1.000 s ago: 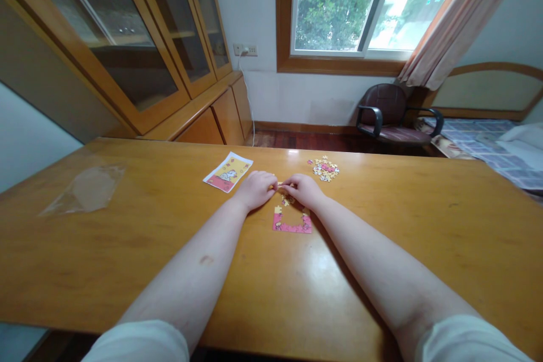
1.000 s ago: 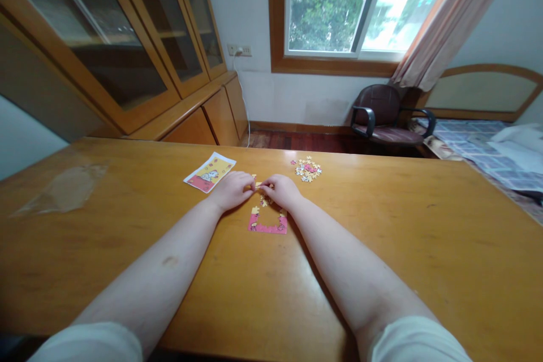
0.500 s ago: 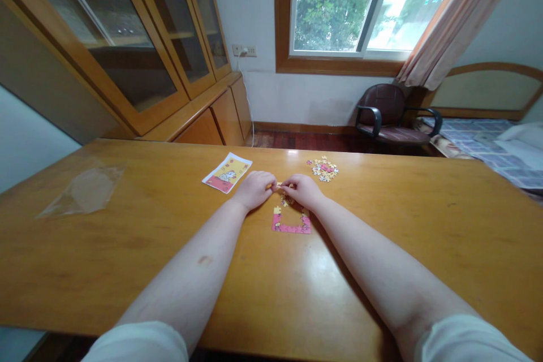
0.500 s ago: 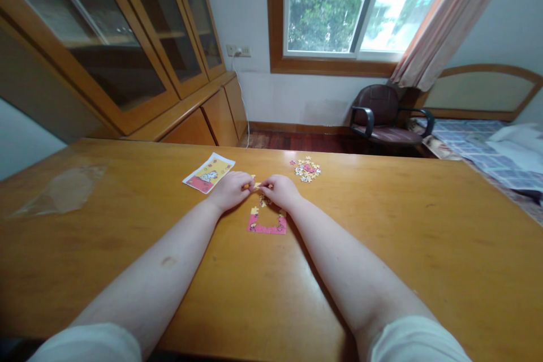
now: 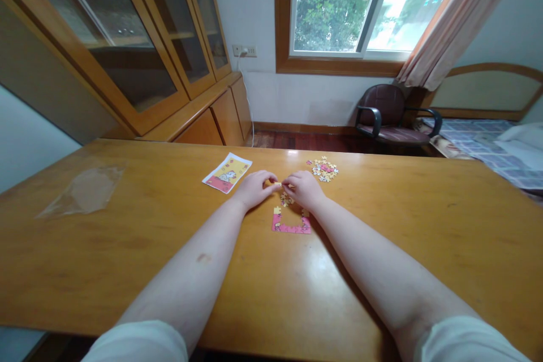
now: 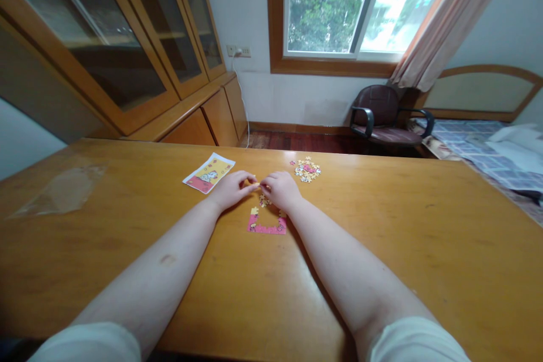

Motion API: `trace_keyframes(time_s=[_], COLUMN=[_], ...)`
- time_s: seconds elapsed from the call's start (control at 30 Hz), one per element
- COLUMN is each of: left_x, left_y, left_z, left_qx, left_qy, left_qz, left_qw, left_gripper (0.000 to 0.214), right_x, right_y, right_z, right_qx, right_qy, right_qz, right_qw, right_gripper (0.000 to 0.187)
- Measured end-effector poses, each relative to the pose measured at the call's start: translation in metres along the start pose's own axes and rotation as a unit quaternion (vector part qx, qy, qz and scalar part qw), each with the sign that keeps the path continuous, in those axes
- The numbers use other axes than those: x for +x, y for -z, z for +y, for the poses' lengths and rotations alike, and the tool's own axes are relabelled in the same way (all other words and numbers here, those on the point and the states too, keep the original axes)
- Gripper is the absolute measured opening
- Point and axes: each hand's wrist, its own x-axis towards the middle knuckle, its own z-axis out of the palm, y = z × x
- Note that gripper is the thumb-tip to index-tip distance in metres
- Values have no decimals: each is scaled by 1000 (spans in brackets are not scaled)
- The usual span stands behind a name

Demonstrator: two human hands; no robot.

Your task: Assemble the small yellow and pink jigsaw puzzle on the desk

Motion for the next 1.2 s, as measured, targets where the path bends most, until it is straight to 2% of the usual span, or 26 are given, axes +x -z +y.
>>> trace_keyframes(time_s=[0.3, 0.5, 0.93, 1.07, 1.2], left_x=[0, 1, 1, 1, 2], left_y=[-5, -7, -6, -5, -3], left_z=[-9, -10, -9, -11, -15], left_qx=[-54, -75, -51, -39, -12], left_qy=[38, 44, 28, 27, 27], left_qz=[-24, -2, 21, 15, 27], left_qw=[998, 996, 998, 999, 999], left_gripper=[33, 32, 30, 29, 27], right_x=[-1, -2, -2, -1, 0], right_y=[4, 4, -1, -1, -5], right_z=[-2, -2, 3, 2, 0], right_qx=[-57, -47, 30, 24, 4], right_qy=[63, 54, 4, -10, -45], right_qz=[44, 52, 45, 22, -38], right_qw=[995, 996, 999, 999, 998], right_gripper=[18, 19, 17, 17, 15])
